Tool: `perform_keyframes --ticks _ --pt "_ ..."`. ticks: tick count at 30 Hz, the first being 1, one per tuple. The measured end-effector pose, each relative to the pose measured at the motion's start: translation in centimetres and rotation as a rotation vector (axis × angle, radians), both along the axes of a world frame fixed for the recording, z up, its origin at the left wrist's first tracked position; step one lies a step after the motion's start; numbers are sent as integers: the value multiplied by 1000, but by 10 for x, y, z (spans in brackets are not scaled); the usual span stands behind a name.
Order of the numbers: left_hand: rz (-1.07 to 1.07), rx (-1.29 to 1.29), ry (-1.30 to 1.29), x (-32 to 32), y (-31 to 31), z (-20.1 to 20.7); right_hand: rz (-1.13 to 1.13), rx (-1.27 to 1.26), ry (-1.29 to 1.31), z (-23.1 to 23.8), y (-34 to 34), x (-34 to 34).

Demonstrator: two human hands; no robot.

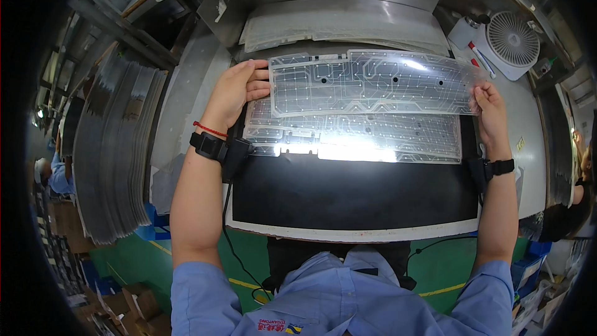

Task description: The recorder is inspecting and cleaning transparent keyboard membrane layers at a workstation.

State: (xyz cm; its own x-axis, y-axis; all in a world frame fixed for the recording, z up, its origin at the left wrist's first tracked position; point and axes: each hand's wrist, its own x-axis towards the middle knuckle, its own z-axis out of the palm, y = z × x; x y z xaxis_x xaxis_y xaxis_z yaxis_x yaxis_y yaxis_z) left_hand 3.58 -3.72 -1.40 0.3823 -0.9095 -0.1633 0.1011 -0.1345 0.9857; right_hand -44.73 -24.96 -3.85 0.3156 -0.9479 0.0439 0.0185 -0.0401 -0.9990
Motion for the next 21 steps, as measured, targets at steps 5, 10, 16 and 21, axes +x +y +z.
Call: perform_keyframes --ticks 5,10,16,21 --pt "-86 24 -11 -3 2 5 -11 2 8 2 3 3" --pt "-63 43 -43 -1 1 -1 1 -3 21 3 3 3" --pt "-54 71 -138 2 1 -5 26 6 21 5 5 6" --pt "-55 65 -78 2 2 -4 13 11 32 3 3 4"
